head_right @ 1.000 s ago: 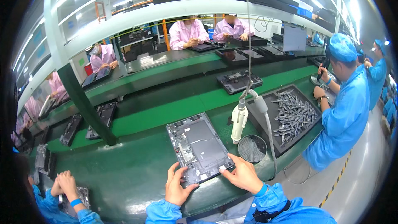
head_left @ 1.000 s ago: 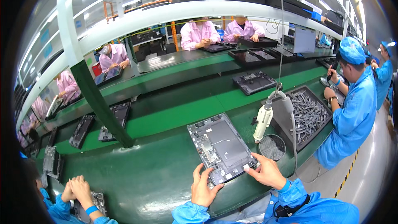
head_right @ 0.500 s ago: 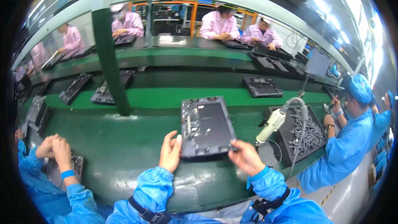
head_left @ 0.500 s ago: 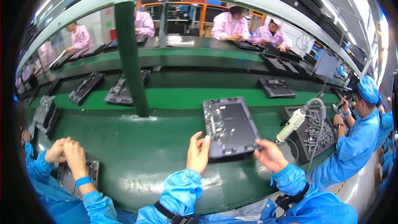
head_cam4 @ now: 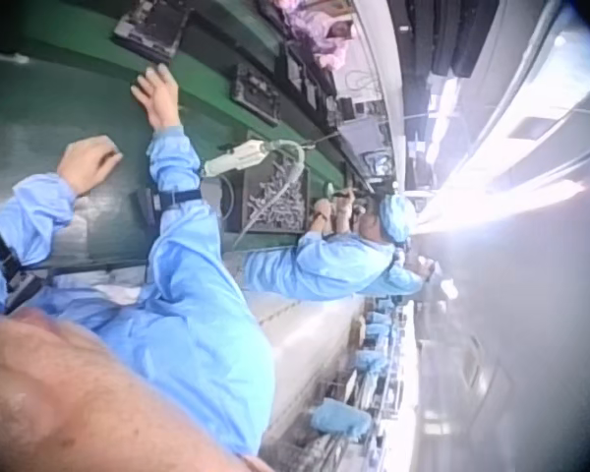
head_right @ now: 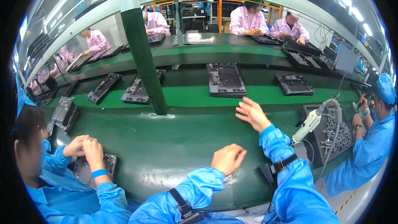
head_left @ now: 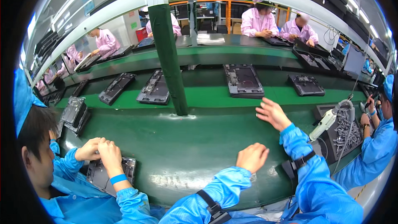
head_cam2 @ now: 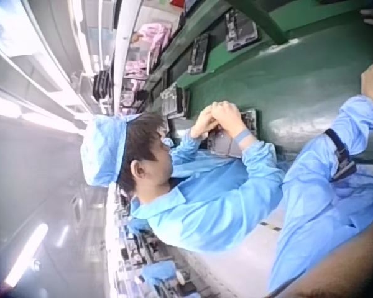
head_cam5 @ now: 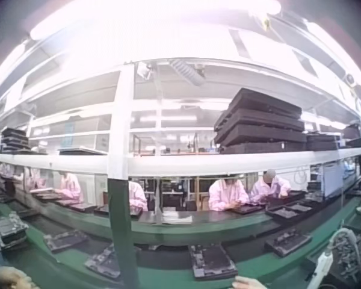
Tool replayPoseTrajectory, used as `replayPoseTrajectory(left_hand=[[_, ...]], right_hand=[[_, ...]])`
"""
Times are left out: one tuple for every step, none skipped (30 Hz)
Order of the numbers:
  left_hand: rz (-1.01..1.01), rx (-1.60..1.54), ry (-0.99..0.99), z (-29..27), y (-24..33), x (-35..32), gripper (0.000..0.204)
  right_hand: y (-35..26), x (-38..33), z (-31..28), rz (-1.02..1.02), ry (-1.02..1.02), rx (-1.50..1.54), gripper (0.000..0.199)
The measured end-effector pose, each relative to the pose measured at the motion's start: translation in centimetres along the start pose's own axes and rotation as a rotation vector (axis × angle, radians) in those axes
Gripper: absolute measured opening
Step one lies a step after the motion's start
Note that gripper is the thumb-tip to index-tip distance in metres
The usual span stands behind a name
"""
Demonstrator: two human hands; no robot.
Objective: Assembling internal components and screwing the casing onto tablets on a production line.
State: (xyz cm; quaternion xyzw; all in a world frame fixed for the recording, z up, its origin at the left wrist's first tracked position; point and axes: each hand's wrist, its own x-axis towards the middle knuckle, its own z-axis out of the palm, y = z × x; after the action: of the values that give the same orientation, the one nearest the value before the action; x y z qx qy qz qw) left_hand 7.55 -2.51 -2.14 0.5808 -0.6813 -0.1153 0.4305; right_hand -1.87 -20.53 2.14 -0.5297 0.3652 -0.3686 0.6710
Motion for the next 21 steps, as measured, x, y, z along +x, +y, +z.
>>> replayPoseTrajectory(left_hand=[[0.077,0.023,-0.037,0.7,0.2,0.1,0.017],[0.118,0.034,-0.102,1.3,0.6,0.2,0.016],[0.180,0.035,-0.180,2.2,1.6,0.6,0.015],[0.227,-0.015,-0.219,2.8,1.7,0.9,0.014],[0.265,-0.060,-0.254,3.2,1.6,1.1,0.014],[0.276,-0.077,-0.282,3.7,1.7,1.6,0.015],[0.274,-0.090,-0.309,3.8,1.8,1.7,0.015],[0.269,-0.134,-0.301,3.9,1.6,1.9,0.015],[0.249,-0.213,-0.290,4.2,2.0,2.1,0.014],[0.228,-0.244,-0.311,4.2,1.9,2.2,0.014],[0.210,-0.276,-0.333,4.1,1.9,2.2,0.013],[0.227,-0.272,-0.354,4.3,1.9,2.2,0.013],[0.194,-0.303,-0.360,4.2,1.6,2.3,0.012],[0.162,-0.337,-0.366,4.0,1.2,2.5,0.012],[0.187,-0.346,-0.376,4.1,1.0,2.8,0.012],[0.131,-0.428,-0.357,4.3,0.3,2.9,0.012],[0.074,-0.512,-0.337,4.5,-0.2,3.1,0.012],[0.045,-0.523,-0.356,4.3,-0.2,3.3,0.012],[0.016,-0.536,-0.373,4.0,-0.2,3.8,0.012],[0.026,-0.549,-0.370,3.3,0.2,4.0,0.013],[0.025,-0.575,-0.365,3.4,0.1,4.2,0.013]], right_hand=[[0.8,-1.3,0.5,0.004,0.017,-0.001,0.061],[2.3,-1.9,-0.1,-0.057,0.000,-0.026,0.058],[3.0,-2.5,-1.6,-0.128,0.007,-0.050,0.054],[2.8,-3.1,-1.1,-0.100,0.019,-0.059,0.050],[2.5,-3.6,-0.4,-0.069,0.021,-0.066,0.046],[2.8,-3.5,-0.7,-0.058,0.014,-0.131,0.041],[2.8,-3.7,-0.3,-0.071,-0.008,-0.158,0.038],[2.8,-3.7,-0.4,-0.080,-0.016,-0.202,0.037],[2.7,-3.9,-1.0,-0.096,-0.004,-0.250,0.037],[3.0,-3.8,-1.5,-0.114,-0.007,-0.256,0.034],[3.6,-3.8,-1.3,-0.118,-0.007,-0.232,0.034],[3.8,-4.1,-1.5,-0.133,-0.012,-0.282,0.031],[4.1,-3.7,-1.5,-0.151,-0.029,-0.335,0.028],[4.5,-3.6,-1.1,-0.160,-0.029,-0.330,0.025],[4.2,-3.9,-0.7,-0.167,-0.017,-0.340,0.022],[4.2,-4.1,-0.3,-0.163,-0.021,-0.360,0.022],[4.0,-4.1,0.0,-0.157,-0.025,-0.384,0.022],[3.8,-4.3,-0.1,-0.150,-0.006,-0.398,0.022],[3.5,-4.4,-0.1,-0.163,-0.006,-0.416,0.022],[3.5,-4.4,0.0,-0.170,-0.013,-0.432,0.021],[3.5,-4.3,0.1,-0.156,-0.008,-0.455,0.021]])
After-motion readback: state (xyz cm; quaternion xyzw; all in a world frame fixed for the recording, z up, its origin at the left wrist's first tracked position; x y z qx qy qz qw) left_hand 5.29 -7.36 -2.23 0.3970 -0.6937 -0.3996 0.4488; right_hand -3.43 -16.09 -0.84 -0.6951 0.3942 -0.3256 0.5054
